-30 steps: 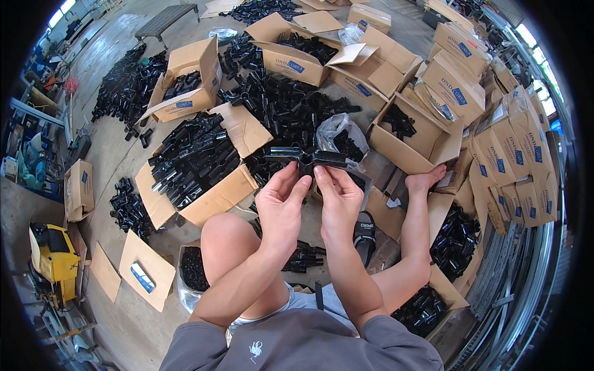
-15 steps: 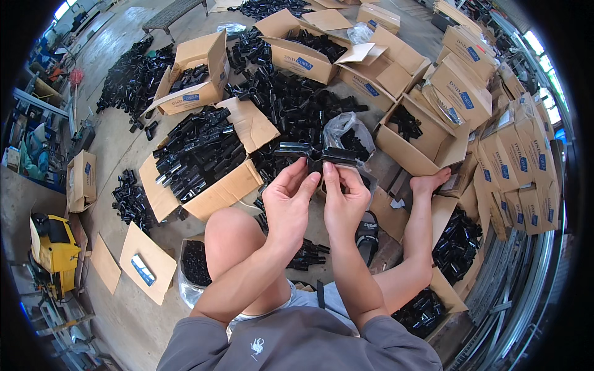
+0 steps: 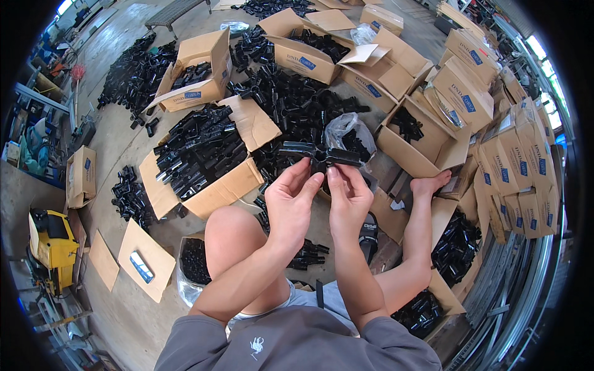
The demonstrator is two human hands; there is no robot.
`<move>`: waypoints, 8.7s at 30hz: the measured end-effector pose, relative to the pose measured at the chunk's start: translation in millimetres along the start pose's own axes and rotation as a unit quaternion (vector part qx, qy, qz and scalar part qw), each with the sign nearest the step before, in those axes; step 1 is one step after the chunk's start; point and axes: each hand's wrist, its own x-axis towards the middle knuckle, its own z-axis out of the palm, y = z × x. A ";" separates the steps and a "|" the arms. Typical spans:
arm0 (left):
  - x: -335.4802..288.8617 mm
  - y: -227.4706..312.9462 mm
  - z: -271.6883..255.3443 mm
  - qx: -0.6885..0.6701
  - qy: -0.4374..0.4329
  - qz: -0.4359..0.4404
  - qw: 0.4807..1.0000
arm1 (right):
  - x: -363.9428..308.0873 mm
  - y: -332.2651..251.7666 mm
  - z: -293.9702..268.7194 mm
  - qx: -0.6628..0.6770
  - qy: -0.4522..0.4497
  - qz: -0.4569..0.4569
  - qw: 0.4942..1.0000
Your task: The person sorts black plastic components by hand, taking them from cardboard boxes and placing them into a central container.
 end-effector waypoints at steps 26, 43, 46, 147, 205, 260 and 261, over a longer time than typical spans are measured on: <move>15.3 51.3 -22.4 -0.015 -0.074 0.187 0.980 | -1.7 23.4 4.4 0.249 -0.171 0.053 0.952; 22.0 58.9 -37.0 0.149 -0.085 0.197 0.965 | -137.3 282.6 -85.9 -0.520 -0.297 0.180 0.781; 21.1 58.6 -35.4 0.146 -0.068 0.184 0.970 | -132.6 271.6 -81.0 -0.515 -0.341 0.145 0.773; 0.0 21.4 -1.5 0.210 -0.184 0.124 0.952 | -1.0 -43.6 -42.3 0.089 -0.037 -0.003 0.995; -5.6 3.7 -6.9 0.323 -0.187 0.202 0.905 | -8.3 -11.9 -71.1 0.316 -0.067 0.186 0.928; 5.8 -3.5 7.9 -0.114 -0.130 -0.215 0.961 | 47.7 240.3 -144.5 -0.656 -0.167 0.318 0.664; 7.1 -0.3 6.5 -0.115 -0.136 -0.223 0.958 | 51.1 247.7 -143.1 -0.657 -0.168 0.324 0.660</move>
